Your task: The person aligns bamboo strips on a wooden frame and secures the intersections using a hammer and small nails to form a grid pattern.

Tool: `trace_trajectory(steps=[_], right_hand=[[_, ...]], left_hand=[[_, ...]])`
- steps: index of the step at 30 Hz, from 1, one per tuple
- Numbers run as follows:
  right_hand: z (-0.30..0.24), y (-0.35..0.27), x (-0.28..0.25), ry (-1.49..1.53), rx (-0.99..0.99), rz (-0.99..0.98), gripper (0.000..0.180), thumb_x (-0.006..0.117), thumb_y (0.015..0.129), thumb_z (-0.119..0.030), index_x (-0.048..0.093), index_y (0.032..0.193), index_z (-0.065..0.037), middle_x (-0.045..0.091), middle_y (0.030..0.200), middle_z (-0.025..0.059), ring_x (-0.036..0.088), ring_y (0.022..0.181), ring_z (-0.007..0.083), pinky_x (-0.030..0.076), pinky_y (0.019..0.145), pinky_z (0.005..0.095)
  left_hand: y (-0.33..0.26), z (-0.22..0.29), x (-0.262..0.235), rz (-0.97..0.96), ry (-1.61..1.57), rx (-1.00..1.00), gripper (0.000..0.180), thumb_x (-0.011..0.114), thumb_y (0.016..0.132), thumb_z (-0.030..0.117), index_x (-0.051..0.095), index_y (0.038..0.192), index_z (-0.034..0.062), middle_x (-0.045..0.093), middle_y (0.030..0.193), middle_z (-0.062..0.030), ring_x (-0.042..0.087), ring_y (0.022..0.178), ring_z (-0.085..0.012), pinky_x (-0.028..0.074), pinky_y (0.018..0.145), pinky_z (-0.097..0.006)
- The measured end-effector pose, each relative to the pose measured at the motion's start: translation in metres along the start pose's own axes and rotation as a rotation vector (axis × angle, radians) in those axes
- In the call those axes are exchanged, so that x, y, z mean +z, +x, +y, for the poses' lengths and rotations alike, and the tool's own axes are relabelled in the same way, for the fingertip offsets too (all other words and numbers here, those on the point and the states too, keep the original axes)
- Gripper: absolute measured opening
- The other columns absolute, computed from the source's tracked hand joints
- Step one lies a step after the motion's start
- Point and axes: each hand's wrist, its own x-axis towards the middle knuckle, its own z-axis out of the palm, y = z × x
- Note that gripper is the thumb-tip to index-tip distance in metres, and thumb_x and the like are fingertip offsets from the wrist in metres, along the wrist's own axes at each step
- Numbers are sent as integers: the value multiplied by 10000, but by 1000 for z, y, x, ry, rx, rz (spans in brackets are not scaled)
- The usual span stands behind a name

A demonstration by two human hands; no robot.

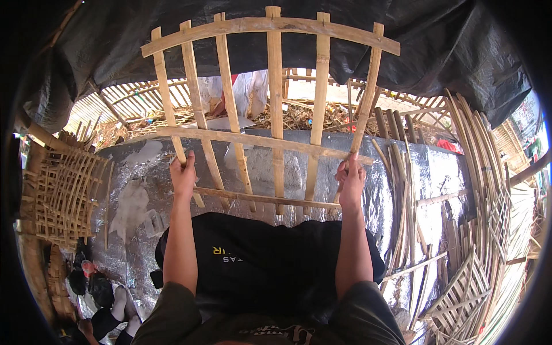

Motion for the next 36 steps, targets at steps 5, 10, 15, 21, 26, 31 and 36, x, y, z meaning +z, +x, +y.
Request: trace_trajectory(steps=[5,10,15,21,26,31,36], right_hand=[[6,-3,1,-28,2,41,526,491,977,-504,524,662,-83,329,496,-60,308,464,62,322,504,250],[10,7,-11,-26,-48,10,525,457,996,-483,532,674,-76,334,507,-59,298,466,62,319,503,245],[14,4,2,7,-54,-37,553,397,1011,-496,547,706,-61,325,510,-50,316,499,82,340,543,268],[17,5,-3,12,-70,-33,582,341,1014,-528,550,748,-54,328,537,-54,308,511,82,334,554,268],[19,6,-1,-48,-53,-66,591,296,1003,-574,528,783,-78,314,568,-69,283,521,74,317,575,259],[19,9,-4,-19,-48,-83,595,301,999,-583,529,792,-74,318,569,-67,286,526,78,303,570,260],[21,8,-2,-56,-48,-65,610,312,986,-607,533,805,-68,311,565,-62,291,526,83,300,564,266]], left_hand=[[7,-23,-2,47,172,128,328,644,909,232,509,707,12,444,500,-19,406,461,-122,328,461,-339],[2,-6,12,97,181,196,350,651,892,222,509,663,-1,474,497,-50,418,453,-146,340,461,-347],[4,-10,2,130,179,147,363,654,888,216,501,646,-8,486,501,-57,425,459,-146,354,470,-353],[4,-9,4,105,206,168,361,654,892,221,506,650,-3,479,503,-48,416,469,-139,350,475,-353],[2,-10,2,93,179,145,349,657,896,232,521,674,-1,492,517,-39,412,481,-130,345,480,-350],[5,-11,4,123,188,162,351,661,895,242,521,685,-2,512,529,-44,443,488,-130,370,493,-337],[2,-6,2,136,248,105,355,659,893,254,523,690,-4,538,537,-62,486,495,-139,394,503,-338]])
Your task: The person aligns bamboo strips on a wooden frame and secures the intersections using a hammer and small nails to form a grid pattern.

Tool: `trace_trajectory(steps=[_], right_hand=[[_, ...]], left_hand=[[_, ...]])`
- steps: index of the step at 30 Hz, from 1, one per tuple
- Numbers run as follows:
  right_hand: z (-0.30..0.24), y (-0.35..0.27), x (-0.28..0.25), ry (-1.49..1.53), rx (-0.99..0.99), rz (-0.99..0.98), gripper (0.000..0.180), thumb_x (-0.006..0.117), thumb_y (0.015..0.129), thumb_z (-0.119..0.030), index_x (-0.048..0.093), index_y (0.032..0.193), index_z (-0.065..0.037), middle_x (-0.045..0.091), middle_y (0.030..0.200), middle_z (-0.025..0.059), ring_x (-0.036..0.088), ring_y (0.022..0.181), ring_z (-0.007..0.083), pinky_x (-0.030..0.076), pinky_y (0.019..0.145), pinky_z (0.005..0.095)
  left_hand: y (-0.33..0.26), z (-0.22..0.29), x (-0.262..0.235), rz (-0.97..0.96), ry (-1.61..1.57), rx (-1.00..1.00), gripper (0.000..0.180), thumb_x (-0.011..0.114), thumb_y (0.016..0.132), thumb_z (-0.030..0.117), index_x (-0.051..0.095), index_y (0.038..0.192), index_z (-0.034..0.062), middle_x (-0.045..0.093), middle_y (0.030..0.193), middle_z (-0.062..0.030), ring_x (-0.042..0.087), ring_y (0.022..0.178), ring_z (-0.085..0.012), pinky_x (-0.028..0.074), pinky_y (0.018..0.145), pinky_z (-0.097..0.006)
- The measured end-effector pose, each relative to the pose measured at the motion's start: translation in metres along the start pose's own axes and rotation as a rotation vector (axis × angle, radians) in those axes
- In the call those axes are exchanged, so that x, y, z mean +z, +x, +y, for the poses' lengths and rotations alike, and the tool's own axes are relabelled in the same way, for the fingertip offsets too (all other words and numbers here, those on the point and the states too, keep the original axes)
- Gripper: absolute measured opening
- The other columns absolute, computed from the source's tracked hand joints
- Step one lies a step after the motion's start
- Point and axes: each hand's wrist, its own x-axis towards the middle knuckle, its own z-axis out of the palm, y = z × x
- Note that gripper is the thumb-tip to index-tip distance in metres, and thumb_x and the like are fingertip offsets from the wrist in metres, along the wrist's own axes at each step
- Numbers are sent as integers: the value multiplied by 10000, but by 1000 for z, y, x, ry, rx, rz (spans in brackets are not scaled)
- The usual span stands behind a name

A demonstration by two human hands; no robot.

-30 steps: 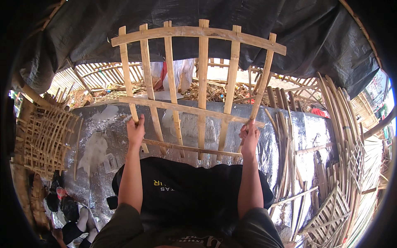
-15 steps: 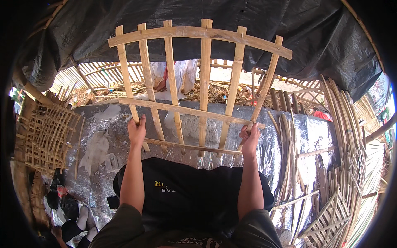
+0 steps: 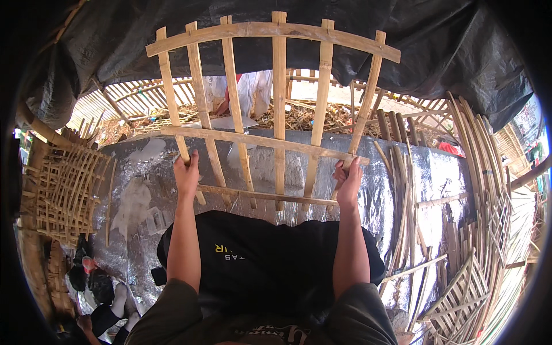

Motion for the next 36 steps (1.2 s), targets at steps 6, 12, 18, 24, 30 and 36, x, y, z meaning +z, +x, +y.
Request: trace_trajectory(steps=[6,12,18,24,30,36], right_hand=[[-9,-8,5,37,8,-38,591,329,996,-584,549,851,-55,314,561,-63,283,505,60,340,526,254],[-11,-6,3,73,60,-66,529,382,1004,-532,553,866,-50,290,567,-71,241,484,35,203,445,212],[-10,-5,0,40,60,-66,524,401,1000,-530,557,860,-50,276,580,-80,243,475,23,201,421,211],[-5,0,1,114,113,-150,635,300,976,-639,554,898,-61,260,596,-88,212,493,26,167,432,212],[-5,0,-4,58,116,-153,615,281,984,-628,538,942,-71,232,598,-83,206,498,36,170,445,207],[-4,2,0,45,157,-145,559,351,989,-590,544,922,-70,235,592,-87,195,491,27,162,434,211]], left_hand=[[1,-1,-1,20,12,34,334,647,895,246,537,701,-3,529,528,-62,479,480,-154,394,497,-342],[0,0,1,34,82,80,326,642,892,244,560,709,-13,560,535,-82,532,487,-177,413,503,-345],[5,-9,4,-58,28,-109,375,649,890,261,539,658,-12,543,512,-81,534,471,-175,410,487,-361],[1,-6,-1,-122,-13,-174,394,648,900,280,501,636,27,495,506,-27,469,438,-128,360,437,-329],[-6,11,-3,-181,-30,-242,386,641,910,286,487,638,58,483,511,-8,454,410,-108,343,395,-303],[-6,11,-2,-157,44,-247,390,639,911,295,466,644,70,460,511,3,458,399,-113,346,375,-298]])
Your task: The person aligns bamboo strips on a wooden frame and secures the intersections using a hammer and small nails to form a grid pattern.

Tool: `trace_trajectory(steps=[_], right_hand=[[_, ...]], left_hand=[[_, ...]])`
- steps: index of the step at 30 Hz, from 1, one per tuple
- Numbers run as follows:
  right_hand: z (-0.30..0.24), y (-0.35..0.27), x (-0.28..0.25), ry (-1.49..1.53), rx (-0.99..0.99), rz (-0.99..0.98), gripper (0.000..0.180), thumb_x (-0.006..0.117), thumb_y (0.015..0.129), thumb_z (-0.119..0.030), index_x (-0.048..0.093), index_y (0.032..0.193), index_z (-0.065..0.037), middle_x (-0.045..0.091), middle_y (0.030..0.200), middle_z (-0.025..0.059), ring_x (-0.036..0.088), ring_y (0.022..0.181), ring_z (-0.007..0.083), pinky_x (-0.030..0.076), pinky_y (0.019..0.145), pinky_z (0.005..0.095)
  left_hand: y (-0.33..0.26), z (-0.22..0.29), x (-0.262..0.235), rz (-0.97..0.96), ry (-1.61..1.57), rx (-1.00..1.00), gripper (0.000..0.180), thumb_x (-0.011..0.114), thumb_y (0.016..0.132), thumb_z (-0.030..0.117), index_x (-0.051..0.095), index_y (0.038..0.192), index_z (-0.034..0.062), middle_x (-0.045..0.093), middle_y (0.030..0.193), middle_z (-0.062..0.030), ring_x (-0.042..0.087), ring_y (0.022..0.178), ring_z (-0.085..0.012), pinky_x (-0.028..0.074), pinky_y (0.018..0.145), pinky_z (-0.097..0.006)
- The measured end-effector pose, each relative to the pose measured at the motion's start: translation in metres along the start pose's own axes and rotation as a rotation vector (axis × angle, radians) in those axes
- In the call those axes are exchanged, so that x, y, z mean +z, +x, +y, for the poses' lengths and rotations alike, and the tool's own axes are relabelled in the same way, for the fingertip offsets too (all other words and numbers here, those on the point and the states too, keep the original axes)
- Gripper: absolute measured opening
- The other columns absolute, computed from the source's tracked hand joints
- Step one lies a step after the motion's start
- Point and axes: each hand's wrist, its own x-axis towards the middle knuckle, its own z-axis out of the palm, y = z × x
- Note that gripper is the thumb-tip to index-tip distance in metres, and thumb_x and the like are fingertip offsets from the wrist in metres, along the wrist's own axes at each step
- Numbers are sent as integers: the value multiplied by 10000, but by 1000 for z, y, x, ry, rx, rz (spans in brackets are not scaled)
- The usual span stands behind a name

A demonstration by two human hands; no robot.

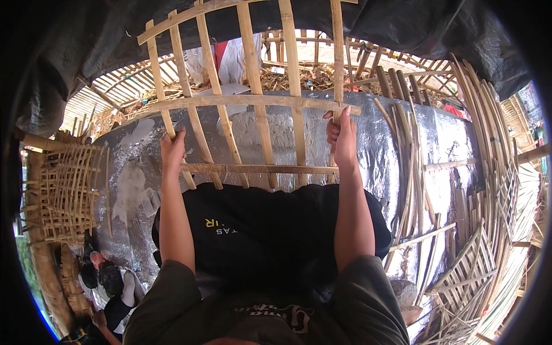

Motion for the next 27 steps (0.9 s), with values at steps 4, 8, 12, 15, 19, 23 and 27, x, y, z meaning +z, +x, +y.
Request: trace_trajectory(steps=[4,8,12,15,19,23,27], right_hand=[[-4,-1,3,-135,21,107,525,429,977,-568,549,883,-65,239,579,-89,193,480,25,156,430,215],[-6,-3,8,-132,-1,143,523,465,966,-562,553,853,-59,242,563,-91,196,465,23,151,422,218],[-5,-3,7,-115,-32,143,532,463,967,-562,555,840,-54,240,557,-92,195,455,23,149,413,221],[-1,-1,7,-96,-32,150,527,459,971,-555,556,838,-53,240,555,-92,193,449,23,149,408,222],[-11,-6,7,-136,-58,136,505,469,977,-532,551,841,-53,297,544,-87,226,439,22,160,399,226],[-3,-3,7,-124,-40,157,505,459,979,-534,547,837,-58,279,535,-92,232,448,19,175,402,226],[-5,-6,0,7,-18,185,647,294,967,-656,552,843,-76,261,542,-96,203,449,30,162,408,220]], left_hand=[[-6,9,1,-32,4,-47,396,639,912,306,458,647,74,438,510,13,453,399,-110,345,369,-292],[-4,8,-2,-49,9,-40,402,641,912,316,459,647,75,441,513,14,443,395,-106,345,368,-291],[-1,3,-1,-46,-8,2,402,644,910,323,474,651,66,454,511,7,444,392,-110,347,369,-293],[1,0,-2,-56,-7,33,392,642,911,317,489,664,54,471,508,-5,454,394,-117,355,375,-299],[6,-2,1,-14,26,75,381,656,896,325,510,690,41,507,516,-30,497,414,-136,385,405,-318],[9,-14,1,-18,56,100,391,666,885,321,503,663,44,518,513,-38,500,421,-143,385,421,-315],[6,-4,0,-23,40,101,397,677,877,301,490,637,46,517,511,-37,496,437,-142,372,434,-315]])
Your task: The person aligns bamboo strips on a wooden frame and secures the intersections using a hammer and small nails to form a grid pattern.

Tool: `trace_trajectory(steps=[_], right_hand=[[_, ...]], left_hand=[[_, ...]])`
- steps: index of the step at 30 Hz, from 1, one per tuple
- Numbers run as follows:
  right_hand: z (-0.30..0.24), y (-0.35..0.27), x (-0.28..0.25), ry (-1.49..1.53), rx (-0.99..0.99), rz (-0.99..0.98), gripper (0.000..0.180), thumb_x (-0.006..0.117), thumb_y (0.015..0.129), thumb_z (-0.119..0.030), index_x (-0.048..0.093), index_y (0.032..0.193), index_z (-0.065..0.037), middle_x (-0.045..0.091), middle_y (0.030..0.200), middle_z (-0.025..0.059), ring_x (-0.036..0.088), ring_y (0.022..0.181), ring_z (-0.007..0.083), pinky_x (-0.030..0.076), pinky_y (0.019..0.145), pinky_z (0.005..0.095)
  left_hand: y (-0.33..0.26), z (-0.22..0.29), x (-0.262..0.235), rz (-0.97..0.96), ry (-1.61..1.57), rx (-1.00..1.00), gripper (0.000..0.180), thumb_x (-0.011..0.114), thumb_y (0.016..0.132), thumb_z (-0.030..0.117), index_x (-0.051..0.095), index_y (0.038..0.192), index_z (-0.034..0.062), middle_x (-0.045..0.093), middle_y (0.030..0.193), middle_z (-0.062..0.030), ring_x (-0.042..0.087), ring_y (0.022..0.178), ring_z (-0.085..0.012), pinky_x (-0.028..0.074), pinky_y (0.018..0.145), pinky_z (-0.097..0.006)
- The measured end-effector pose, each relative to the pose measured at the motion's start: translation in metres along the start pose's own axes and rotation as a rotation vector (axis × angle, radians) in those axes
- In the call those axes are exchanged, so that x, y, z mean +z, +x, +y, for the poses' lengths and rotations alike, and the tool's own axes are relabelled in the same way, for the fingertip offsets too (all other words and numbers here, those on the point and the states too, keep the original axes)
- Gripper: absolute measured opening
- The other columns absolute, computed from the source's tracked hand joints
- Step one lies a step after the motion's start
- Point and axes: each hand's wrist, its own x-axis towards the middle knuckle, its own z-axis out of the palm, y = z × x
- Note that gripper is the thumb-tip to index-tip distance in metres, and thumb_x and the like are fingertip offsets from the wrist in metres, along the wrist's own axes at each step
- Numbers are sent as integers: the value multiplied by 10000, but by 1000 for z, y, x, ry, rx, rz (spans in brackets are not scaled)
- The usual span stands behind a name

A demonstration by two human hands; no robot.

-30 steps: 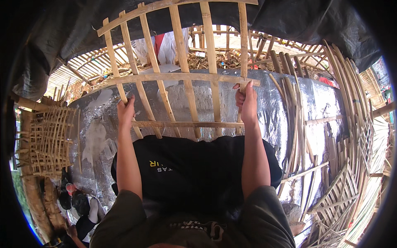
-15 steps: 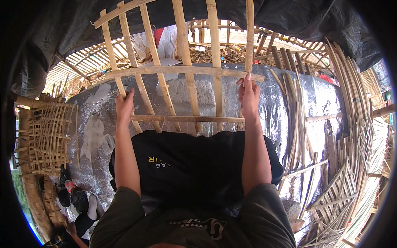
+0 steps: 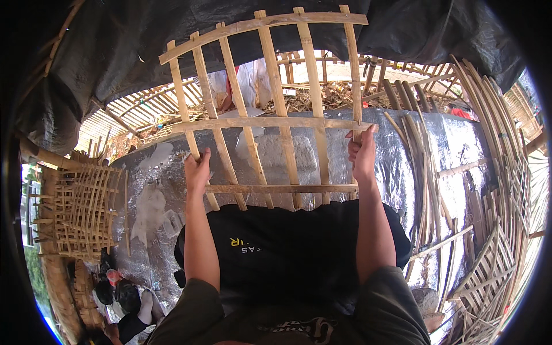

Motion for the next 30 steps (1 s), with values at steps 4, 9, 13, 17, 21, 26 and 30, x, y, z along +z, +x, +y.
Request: trace_trajectory(steps=[4,9,13,17,21,26,30], right_hand=[[5,2,-3,-56,-28,85,711,206,956,-693,561,832,-90,257,544,-85,200,451,35,154,412,215],[-24,-5,1,-34,-80,88,686,247,936,-718,519,1028,-94,264,550,-68,211,456,47,163,409,221],[-48,-22,15,60,-92,112,679,282,929,-718,453,1212,-126,289,551,-38,250,466,69,185,417,229],[-70,-32,31,98,-160,126,566,300,961,-663,475,1098,-142,344,553,-6,296,472,103,246,452,253],[-77,-49,26,-85,-231,128,542,285,988,-617,478,984,-110,462,592,38,404,515,131,361,522,280],[-105,-58,-15,-632,-855,537,447,437,1020,-407,474,1198,1,593,797,114,588,723,174,508,665,318],[-181,-67,-2,-578,-808,543,380,455,1012,-353,609,1035,-7,586,728,45,544,654,86,399,535,223]], left_hand=[[-4,4,5,-42,-85,-32,373,691,872,287,485,677,44,496,528,-10,466,445,-121,375,443,-309],[-10,12,3,-98,-229,-12,362,695,879,286,457,715,68,458,531,12,416,416,-89,335,392,-287],[-7,12,-3,-111,-337,8,360,682,898,277,439,709,90,426,520,25,381,394,-70,300,358,-262],[-3,11,-6,-64,-516,-41,344,659,923,260,441,719,87,427,516,22,377,395,-63,285,356,-253],[0,9,-9,-144,-660,-5,336,640,941,253,444,726,85,421,511,22,374,400,-57,276,363,-243],[-13,23,10,-256,-804,40,320,632,949,258,466,742,79,407,501,41,347,402,-44,274,384,-234],[-5,-2,-12,-191,-815,158,324,595,971,241,466,717,88,395,501,47,341,406,-36,257,386,-232]])
